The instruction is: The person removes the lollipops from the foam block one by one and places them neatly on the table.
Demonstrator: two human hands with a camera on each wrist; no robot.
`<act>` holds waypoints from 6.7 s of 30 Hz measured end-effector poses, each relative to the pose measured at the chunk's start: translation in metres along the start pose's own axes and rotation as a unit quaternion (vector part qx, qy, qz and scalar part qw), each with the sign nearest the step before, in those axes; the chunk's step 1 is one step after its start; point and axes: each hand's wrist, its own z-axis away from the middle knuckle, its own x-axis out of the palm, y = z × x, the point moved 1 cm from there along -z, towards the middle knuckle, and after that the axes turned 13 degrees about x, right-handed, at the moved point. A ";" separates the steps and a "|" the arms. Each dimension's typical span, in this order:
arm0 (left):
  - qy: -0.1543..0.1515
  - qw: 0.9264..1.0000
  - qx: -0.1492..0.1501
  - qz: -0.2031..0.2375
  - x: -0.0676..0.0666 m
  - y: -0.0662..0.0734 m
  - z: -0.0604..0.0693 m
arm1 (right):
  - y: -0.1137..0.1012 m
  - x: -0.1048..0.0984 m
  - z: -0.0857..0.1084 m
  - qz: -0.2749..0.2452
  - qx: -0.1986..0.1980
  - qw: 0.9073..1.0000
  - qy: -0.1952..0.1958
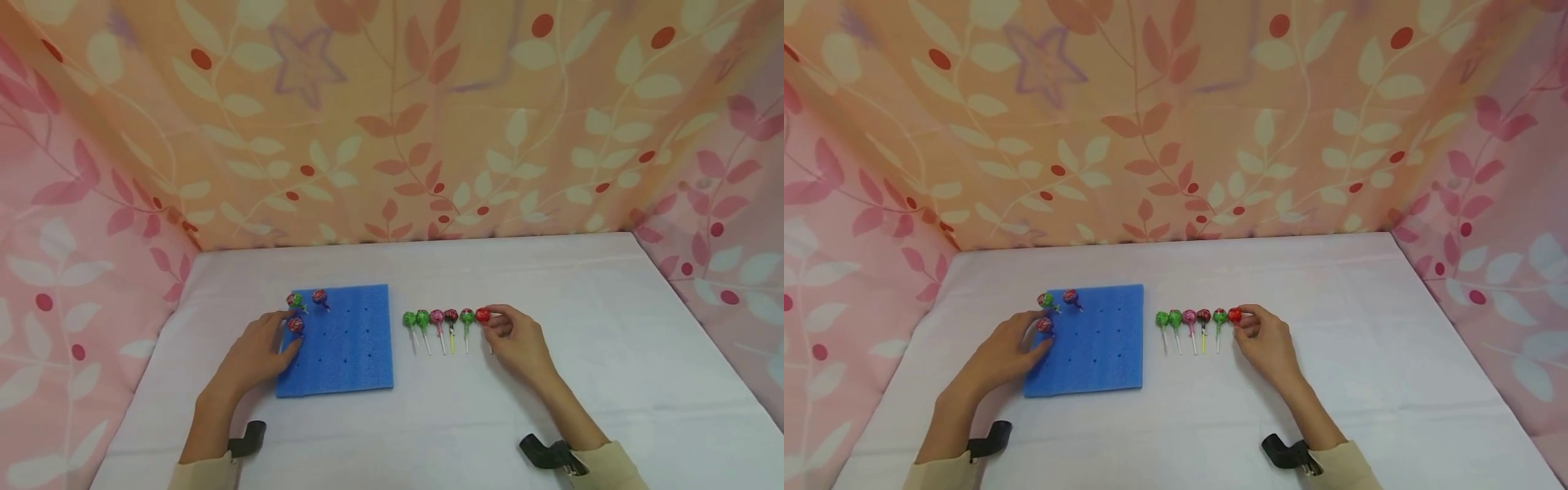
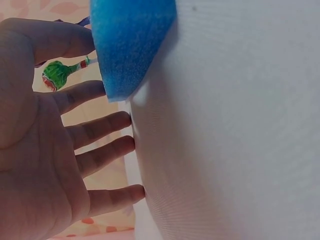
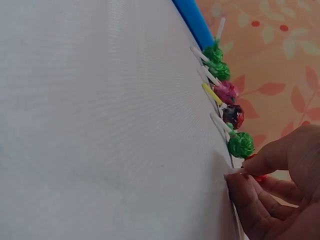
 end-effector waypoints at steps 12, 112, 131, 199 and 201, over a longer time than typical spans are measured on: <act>-0.001 1.000 -0.002 0.005 0.000 0.000 0.003 | -0.002 0.003 -0.002 0.013 -0.001 1.000 -0.002; -0.010 1.000 0.008 0.010 -0.004 -0.001 0.002 | -0.100 0.079 0.031 -0.102 -0.230 0.952 -0.172; -0.004 1.000 0.005 0.013 -0.004 -0.002 0.001 | -0.150 0.121 0.030 -0.089 -0.274 0.937 -0.199; 0.022 0.999 0.031 0.009 -0.007 -0.004 0.002 | -0.200 0.216 0.036 -0.084 -0.232 0.956 -0.157; 0.022 0.999 0.031 0.008 -0.006 -0.004 0.001 | -0.199 0.216 0.035 -0.091 -0.223 0.958 -0.156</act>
